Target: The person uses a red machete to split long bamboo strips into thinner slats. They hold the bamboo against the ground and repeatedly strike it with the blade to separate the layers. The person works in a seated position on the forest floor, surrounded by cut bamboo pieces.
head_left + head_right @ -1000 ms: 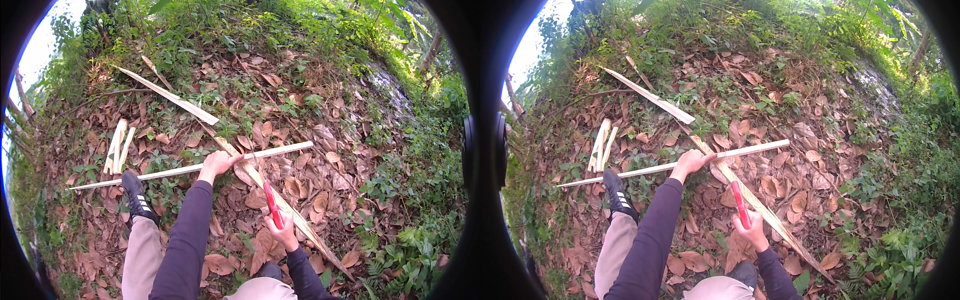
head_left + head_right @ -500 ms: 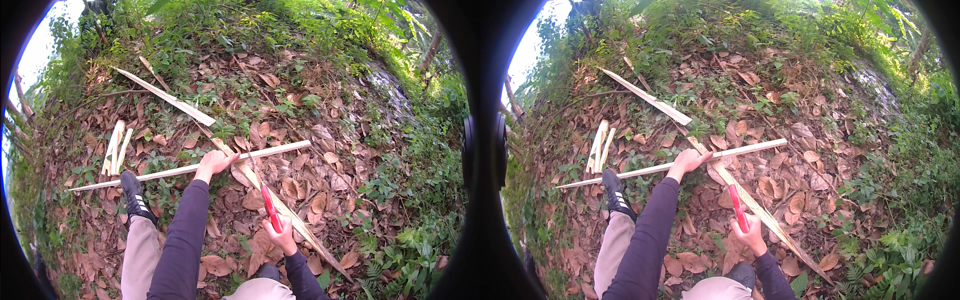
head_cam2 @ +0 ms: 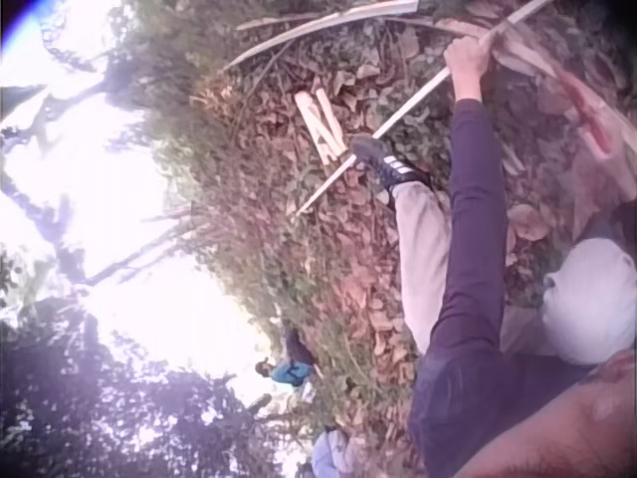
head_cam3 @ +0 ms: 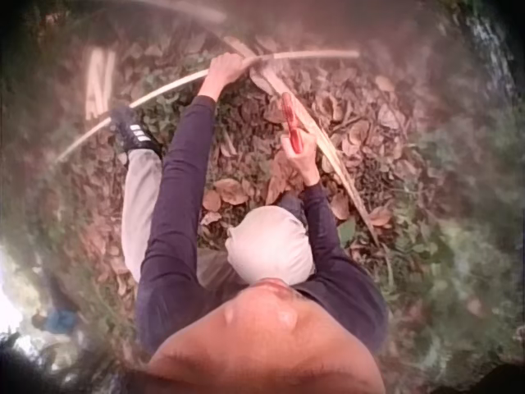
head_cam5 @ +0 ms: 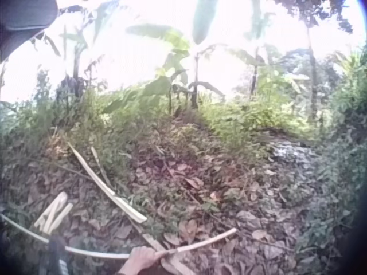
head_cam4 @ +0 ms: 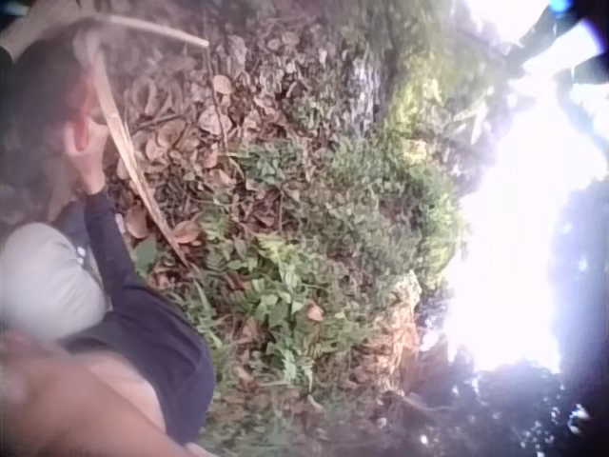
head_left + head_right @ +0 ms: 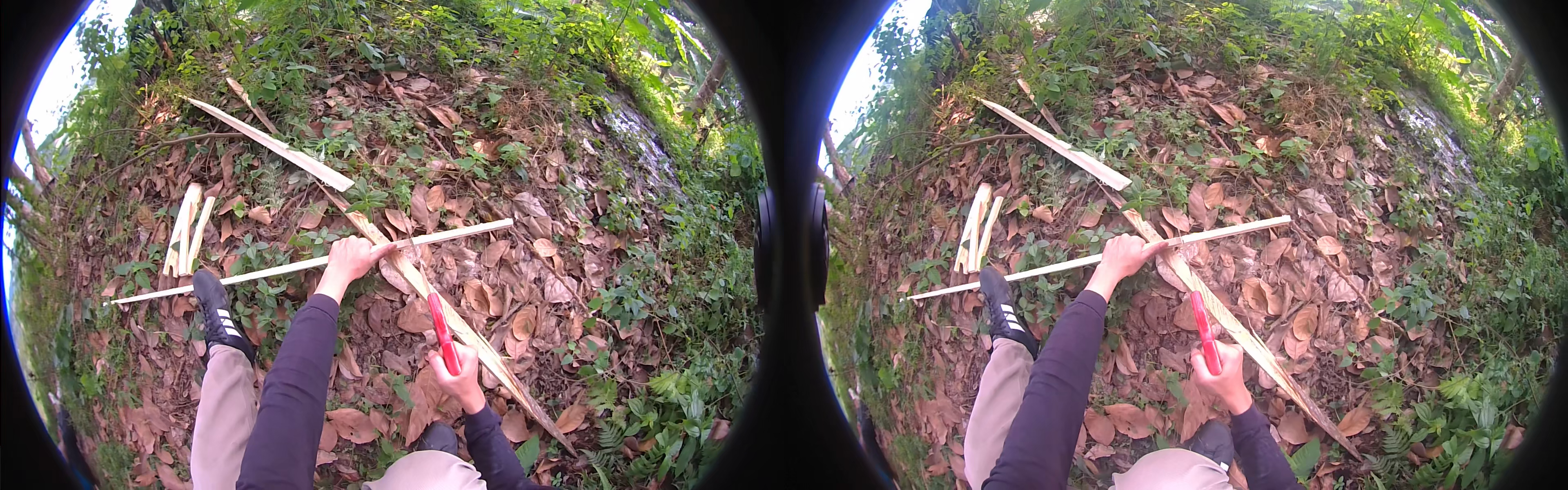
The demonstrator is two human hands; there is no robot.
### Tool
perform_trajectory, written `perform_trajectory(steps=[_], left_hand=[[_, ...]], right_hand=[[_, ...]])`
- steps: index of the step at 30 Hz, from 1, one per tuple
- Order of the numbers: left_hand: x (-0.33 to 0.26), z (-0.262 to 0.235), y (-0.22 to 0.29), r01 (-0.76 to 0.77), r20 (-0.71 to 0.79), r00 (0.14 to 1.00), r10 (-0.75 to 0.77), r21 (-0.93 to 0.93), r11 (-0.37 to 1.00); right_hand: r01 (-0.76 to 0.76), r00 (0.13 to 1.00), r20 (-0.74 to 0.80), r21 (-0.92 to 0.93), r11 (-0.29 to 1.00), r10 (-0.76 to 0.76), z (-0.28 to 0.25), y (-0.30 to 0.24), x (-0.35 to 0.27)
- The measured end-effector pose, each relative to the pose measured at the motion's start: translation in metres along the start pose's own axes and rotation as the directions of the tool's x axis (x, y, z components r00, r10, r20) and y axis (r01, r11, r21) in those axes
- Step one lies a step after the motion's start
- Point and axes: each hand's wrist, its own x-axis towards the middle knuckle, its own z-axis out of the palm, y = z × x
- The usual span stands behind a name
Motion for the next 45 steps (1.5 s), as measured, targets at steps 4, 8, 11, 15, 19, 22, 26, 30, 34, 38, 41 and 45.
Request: perform_trajectory(steps=[4,8,11,15,19,22,26,30,34,38,41,45], left_hand=[[-0.003,-0.005,0.010,0.071,0.066,0.996,-0.068,-0.045,0.996],[-0.001,-0.007,0.009,0.076,0.137,0.988,-0.066,-0.072,0.995],[0.002,-0.012,0.000,0.107,0.165,0.982,-0.096,-0.064,0.992],[0.006,-0.006,-0.002,0.079,0.122,0.990,-0.069,-0.079,0.994],[0.004,-0.009,-0.001,0.080,0.157,0.986,-0.064,-0.098,0.992],[0.006,-0.010,-0.009,0.114,0.146,0.985,-0.096,-0.119,0.986],[0.004,-0.015,0.003,0.090,0.141,0.987,-0.073,-0.119,0.989],[0.007,-0.013,-0.007,0.095,0.133,0.988,-0.083,-0.087,0.992],[0.012,-0.010,-0.017,0.106,0.179,0.980,-0.088,-0.092,0.990],[0.005,0.001,-0.008,0.061,0.118,0.992,-0.051,-0.085,0.994],[0.004,0.003,-0.009,0.054,0.043,0.998,-0.050,-0.076,0.996],[-0.003,-0.009,-0.013,0.136,0.248,0.962,-0.112,-0.081,0.987]], right_hand=[[0.019,1.000,-0.009,0.001,1.000,-0.019,-0.008,-0.001,-0.005],[0.030,0.999,0.014,0.008,1.000,-0.030,0.013,0.003,0.004],[0.056,0.998,-0.005,-0.014,0.998,-0.056,0.005,0.004,-0.017],[0.064,0.998,0.008,-0.022,0.998,-0.064,-0.015,0.010,-0.026],[0.037,0.999,-0.024,0.064,0.997,-0.036,0.009,0.029,0.012],[0.071,0.996,0.050,-0.029,0.997,-0.069,-0.007,0.004,-0.019],[0.090,0.994,0.069,-0.048,0.995,-0.086,-0.034,0.000,-0.055],[0.003,1.000,0.008,0.166,0.986,-0.005,0.009,0.009,0.036],[0.068,0.993,0.096,0.059,0.996,-0.073,-0.013,0.009,-0.024],[0.094,0.994,0.056,0.045,0.995,-0.097,-0.025,0.008,-0.047],[0.003,1.000,-0.006,0.132,0.991,-0.003,0.010,0.018,0.031],[0.054,0.994,0.089,0.028,0.998,-0.056,-0.008,0.004,-0.015]])
